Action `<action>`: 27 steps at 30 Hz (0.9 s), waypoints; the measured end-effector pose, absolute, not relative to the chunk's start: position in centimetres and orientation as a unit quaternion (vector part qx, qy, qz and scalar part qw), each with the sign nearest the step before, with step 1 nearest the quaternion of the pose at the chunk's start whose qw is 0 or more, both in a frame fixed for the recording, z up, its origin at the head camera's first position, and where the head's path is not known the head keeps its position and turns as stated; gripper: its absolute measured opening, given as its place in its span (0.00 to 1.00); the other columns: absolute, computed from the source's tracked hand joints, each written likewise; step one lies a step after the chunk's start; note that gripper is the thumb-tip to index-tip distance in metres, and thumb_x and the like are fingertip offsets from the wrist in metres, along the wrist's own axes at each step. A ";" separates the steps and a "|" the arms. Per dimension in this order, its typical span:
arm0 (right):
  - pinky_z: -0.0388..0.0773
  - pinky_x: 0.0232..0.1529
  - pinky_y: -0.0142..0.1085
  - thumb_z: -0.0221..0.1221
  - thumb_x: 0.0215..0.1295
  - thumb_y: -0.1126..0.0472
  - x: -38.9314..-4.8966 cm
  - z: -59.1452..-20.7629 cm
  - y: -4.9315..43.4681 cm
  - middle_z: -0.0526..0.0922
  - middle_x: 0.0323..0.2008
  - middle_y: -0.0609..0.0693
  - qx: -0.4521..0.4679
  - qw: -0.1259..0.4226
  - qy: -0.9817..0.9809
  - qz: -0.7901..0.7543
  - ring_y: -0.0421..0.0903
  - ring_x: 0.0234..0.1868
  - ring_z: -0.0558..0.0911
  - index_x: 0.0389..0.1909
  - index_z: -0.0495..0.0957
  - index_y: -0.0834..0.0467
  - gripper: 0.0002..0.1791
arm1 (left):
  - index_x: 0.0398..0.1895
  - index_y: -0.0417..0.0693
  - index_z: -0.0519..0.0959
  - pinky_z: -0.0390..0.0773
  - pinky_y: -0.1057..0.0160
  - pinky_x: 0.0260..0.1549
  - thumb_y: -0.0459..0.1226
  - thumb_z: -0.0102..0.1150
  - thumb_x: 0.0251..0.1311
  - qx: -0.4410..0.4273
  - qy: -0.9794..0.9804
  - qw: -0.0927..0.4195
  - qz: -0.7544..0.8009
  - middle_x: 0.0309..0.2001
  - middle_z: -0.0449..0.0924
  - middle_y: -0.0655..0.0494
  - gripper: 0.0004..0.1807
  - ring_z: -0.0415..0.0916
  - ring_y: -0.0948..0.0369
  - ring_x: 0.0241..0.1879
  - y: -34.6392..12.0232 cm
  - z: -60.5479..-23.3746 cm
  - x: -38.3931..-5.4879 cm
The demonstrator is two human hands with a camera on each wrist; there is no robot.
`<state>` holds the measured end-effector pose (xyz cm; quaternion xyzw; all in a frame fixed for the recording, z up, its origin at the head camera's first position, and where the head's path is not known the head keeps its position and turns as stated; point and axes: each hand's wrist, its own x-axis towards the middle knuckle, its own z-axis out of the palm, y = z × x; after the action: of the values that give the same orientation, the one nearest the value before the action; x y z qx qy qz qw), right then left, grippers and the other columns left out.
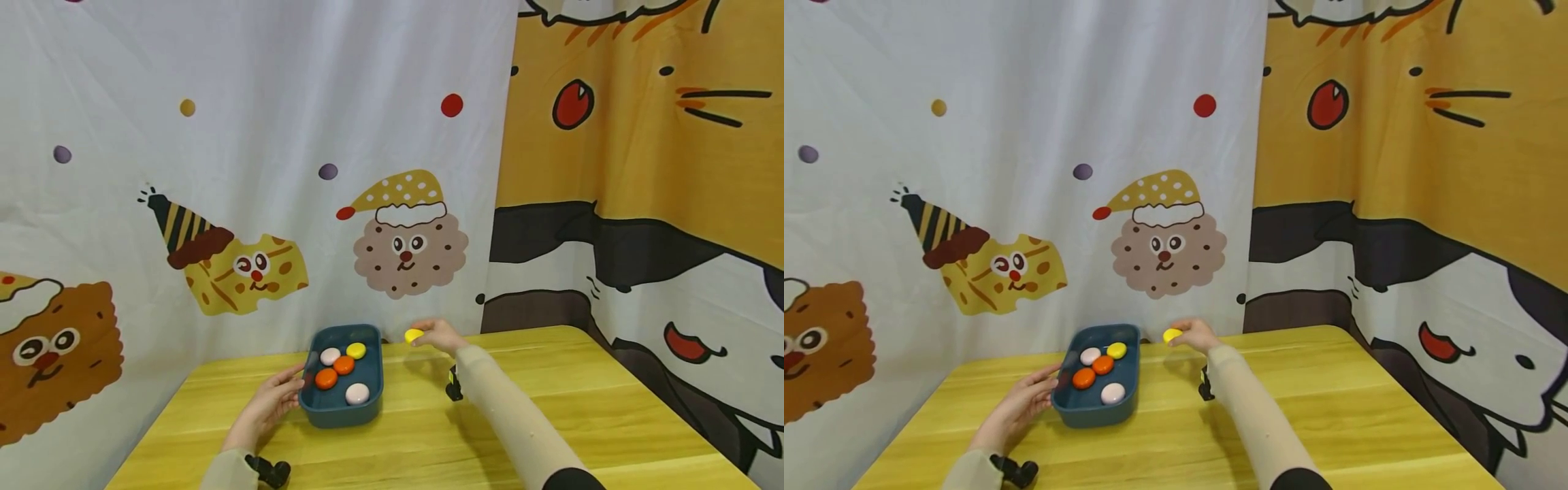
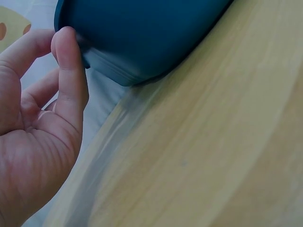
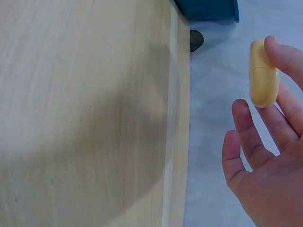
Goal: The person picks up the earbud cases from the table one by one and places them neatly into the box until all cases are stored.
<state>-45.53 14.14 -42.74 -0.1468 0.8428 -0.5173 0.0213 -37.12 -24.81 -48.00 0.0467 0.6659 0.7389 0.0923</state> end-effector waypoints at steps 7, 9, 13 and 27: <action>0.70 0.59 0.50 0.67 0.56 0.67 -45.8 -43.0 14.3 0.77 0.56 0.61 -0.140 0.024 0.844 -0.518 0.57 0.56 0.75 0.59 0.74 0.69 0.28 | 0.74 0.38 0.55 0.80 0.67 0.32 0.34 0.55 0.68 0.043 0.667 0.096 0.738 0.41 0.75 0.51 0.34 0.73 0.64 0.25 -24.7 -47.9 -37.1; 0.71 0.58 0.50 0.67 0.56 0.68 -45.9 -43.1 14.4 0.77 0.56 0.61 -0.139 0.025 0.842 -0.521 0.56 0.56 0.76 0.59 0.74 0.70 0.28 | 0.74 0.38 0.55 0.80 0.67 0.32 0.33 0.55 0.68 0.042 0.667 0.097 0.738 0.42 0.75 0.50 0.34 0.73 0.64 0.25 -24.7 -47.8 -37.2; 0.72 0.57 0.49 0.67 0.56 0.68 -46.0 -43.2 14.3 0.78 0.56 0.61 -0.143 0.027 0.836 -0.529 0.55 0.54 0.76 0.58 0.74 0.70 0.28 | 0.74 0.38 0.55 0.80 0.67 0.32 0.34 0.54 0.68 0.045 0.667 0.098 0.737 0.42 0.75 0.50 0.34 0.73 0.65 0.25 -24.9 -47.4 -37.2; 0.71 0.59 0.51 0.66 0.57 0.67 -45.8 -42.5 14.1 0.75 0.58 0.63 -0.144 0.031 0.836 -0.529 0.58 0.57 0.75 0.60 0.73 0.69 0.29 | 0.75 0.37 0.52 0.80 0.68 0.32 0.32 0.52 0.69 0.053 0.651 0.111 0.749 0.38 0.78 0.53 0.34 0.75 0.65 0.25 -24.9 -47.7 -36.9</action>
<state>-45.83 14.15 -42.50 -0.1437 0.8359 -0.5288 0.0305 -36.89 -24.91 -47.70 0.0530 0.6508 0.7492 0.1111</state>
